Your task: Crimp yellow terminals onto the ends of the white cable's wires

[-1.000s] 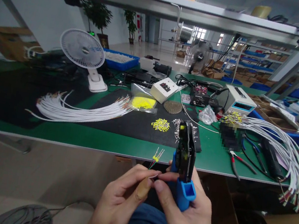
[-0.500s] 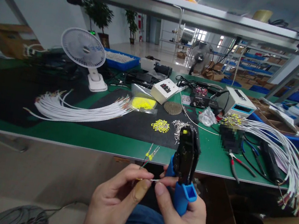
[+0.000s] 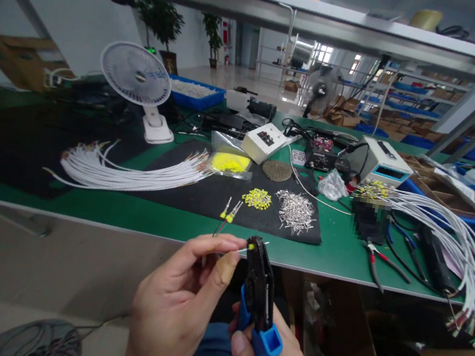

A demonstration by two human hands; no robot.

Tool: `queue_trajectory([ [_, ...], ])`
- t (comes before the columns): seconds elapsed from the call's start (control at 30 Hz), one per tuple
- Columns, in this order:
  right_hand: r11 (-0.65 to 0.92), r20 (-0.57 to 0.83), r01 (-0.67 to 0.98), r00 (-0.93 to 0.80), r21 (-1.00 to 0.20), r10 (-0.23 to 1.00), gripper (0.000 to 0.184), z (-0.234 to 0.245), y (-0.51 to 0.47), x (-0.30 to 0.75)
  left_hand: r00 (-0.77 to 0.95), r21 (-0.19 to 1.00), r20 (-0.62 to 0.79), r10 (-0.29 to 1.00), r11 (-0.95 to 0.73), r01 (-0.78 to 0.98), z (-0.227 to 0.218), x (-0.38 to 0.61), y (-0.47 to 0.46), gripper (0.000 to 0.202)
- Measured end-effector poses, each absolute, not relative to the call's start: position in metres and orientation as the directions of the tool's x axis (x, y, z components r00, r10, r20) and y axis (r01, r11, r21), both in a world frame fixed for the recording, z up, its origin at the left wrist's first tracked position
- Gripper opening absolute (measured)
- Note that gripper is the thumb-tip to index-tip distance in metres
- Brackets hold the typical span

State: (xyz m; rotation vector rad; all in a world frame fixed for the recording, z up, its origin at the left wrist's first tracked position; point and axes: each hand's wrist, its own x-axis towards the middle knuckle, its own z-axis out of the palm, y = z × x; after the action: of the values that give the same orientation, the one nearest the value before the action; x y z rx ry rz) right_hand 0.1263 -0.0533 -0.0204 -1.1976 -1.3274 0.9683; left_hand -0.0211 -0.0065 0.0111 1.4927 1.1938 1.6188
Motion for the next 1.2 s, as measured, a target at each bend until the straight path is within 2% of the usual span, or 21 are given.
queue_trajectory([
  [0.33, 0.256, 0.266, 0.172, 0.036, -0.951, 0.963, 0.04, -0.019, -0.051, 0.125, -0.178, 0.928, 0.37, 0.912, -0.355, 0.108, 0.011, -0.02, -0.008, 0.018],
  [0.5, 0.34, 0.334, 0.306, -0.071, -0.889, 0.94, 0.01, -0.022, -0.051, 0.133, -0.163, 0.928, 0.368, 0.915, -0.351, 0.127, 0.009, -0.023, -0.01, 0.021],
  [0.67, 0.372, 0.37, 0.45, -0.096, -0.812, 0.924, 0.003, -0.034, -0.052, 0.137, -0.145, 0.926, 0.371, 0.917, -0.356, 0.123, 0.007, -0.028, -0.012, 0.021],
  [0.8, 0.296, 0.339, 0.46, 0.011, -0.837, 0.941, 0.02, -0.051, -0.057, 0.14, -0.152, 0.927, 0.376, 0.914, -0.367, 0.081, 0.009, -0.03, -0.013, 0.015],
  [0.87, 0.231, 0.303, 0.489, 0.073, -0.841, 0.95, 0.038, -0.057, -0.059, 0.144, -0.144, 0.929, 0.369, 0.918, -0.366, 0.052, 0.011, -0.031, -0.014, 0.013],
  [0.93, 0.225, 0.293, 0.567, 0.031, -0.793, 0.956, 0.059, -0.058, -0.058, 0.149, -0.144, 0.935, 0.353, 0.924, -0.353, 0.03, 0.013, -0.032, -0.014, 0.013],
  [0.97, 0.263, 0.312, 0.602, -0.024, -0.754, 0.95, 0.063, -0.056, -0.057, 0.151, -0.147, 0.938, 0.347, 0.926, -0.347, 0.024, 0.014, -0.033, -0.015, 0.013],
  [1.1, 0.477, 0.441, 0.646, -0.233, -0.596, 0.867, 0.064, -0.045, -0.047, 0.158, -0.164, 0.94, 0.34, 0.926, -0.342, 0.017, 0.014, -0.037, -0.015, 0.011],
  [1.2, 0.493, 0.473, 0.693, -0.242, -0.527, 0.847, 0.066, -0.04, -0.043, 0.157, -0.162, 0.941, 0.338, 0.927, -0.339, 0.026, 0.012, -0.038, -0.016, 0.011],
])
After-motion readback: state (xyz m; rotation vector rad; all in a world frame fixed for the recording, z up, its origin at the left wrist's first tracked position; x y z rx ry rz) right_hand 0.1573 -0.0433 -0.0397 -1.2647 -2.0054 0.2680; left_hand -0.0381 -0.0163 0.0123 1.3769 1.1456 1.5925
